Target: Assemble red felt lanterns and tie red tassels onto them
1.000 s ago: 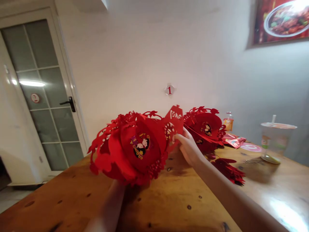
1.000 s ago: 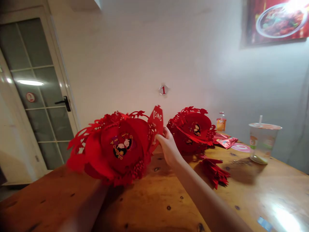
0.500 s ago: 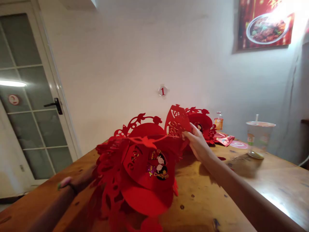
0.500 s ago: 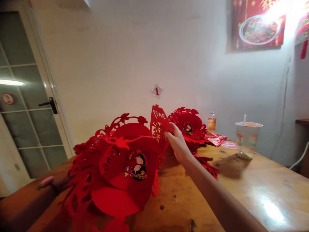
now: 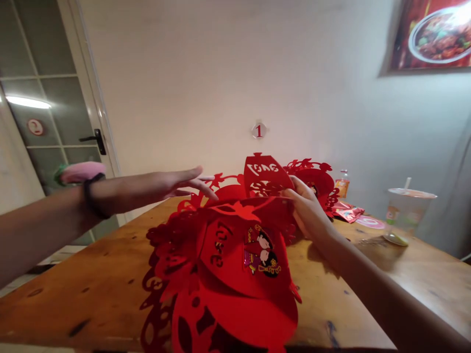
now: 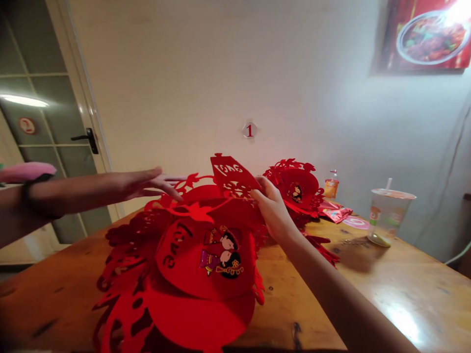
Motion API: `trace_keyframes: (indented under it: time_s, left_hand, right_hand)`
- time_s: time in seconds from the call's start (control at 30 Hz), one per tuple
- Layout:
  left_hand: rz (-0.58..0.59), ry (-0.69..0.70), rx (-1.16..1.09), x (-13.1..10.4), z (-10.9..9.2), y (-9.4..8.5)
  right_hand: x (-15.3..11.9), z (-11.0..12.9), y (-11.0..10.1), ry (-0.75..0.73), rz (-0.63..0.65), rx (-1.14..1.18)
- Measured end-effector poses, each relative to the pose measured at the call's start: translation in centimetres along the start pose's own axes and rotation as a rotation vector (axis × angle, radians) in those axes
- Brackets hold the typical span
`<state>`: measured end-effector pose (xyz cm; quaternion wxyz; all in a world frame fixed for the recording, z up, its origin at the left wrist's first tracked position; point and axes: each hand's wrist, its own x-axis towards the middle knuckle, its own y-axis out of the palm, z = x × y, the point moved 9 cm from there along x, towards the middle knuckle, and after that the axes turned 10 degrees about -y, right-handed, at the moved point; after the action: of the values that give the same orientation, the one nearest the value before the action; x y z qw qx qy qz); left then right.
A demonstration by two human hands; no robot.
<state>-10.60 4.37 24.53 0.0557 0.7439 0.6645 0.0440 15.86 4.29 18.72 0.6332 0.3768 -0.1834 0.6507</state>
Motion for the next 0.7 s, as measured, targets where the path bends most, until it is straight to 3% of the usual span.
trace_keyframes:
  time_s: [0.1, 0.17, 0.23, 0.37, 0.47, 0.6, 0.67, 0.7]
  left_hand:
    - [0.119, -0.202, 0.198, 1.4, 1.5, 2.0]
    - [0.141, -0.248, 0.334, 1.7, 2.1, 3.2]
    - [0.173, -0.19, 0.5, 1.8, 1.9, 4.8]
    - [0.192, 0.134, 0.906, 0.7, -0.3, 7.8]
    - [0.1, 0.374, 1.052, -0.9, -2.7, 8.5]
    - [-0.046, 0.694, 0.994, -4.3, -5.0, 8.3]
    - [-0.101, 0.873, 1.002, -6.2, -4.8, 8.6]
    - [-0.13, 0.897, 1.008, -6.7, -4.1, 8.5]
  right_hand:
    - [-0.1, -0.4, -0.5, -0.002, -0.023, -0.021]
    - [0.0, -0.6, -0.9, -0.004, -0.05, -0.025]
    - [0.3, -0.7, -0.9, 0.019, -0.07, -0.007]
    - [1.3, 0.7, -0.8, -0.001, -0.072, 0.055]
    - [2.1, 2.9, -0.7, -0.066, -0.006, 0.04]
    - [1.7, 5.4, 0.6, -0.086, 0.248, -0.116]
    - [0.6, 6.5, 1.8, -0.125, 0.43, -0.255]
    - [-0.1, 6.8, 2.5, -0.152, 0.523, -0.34]
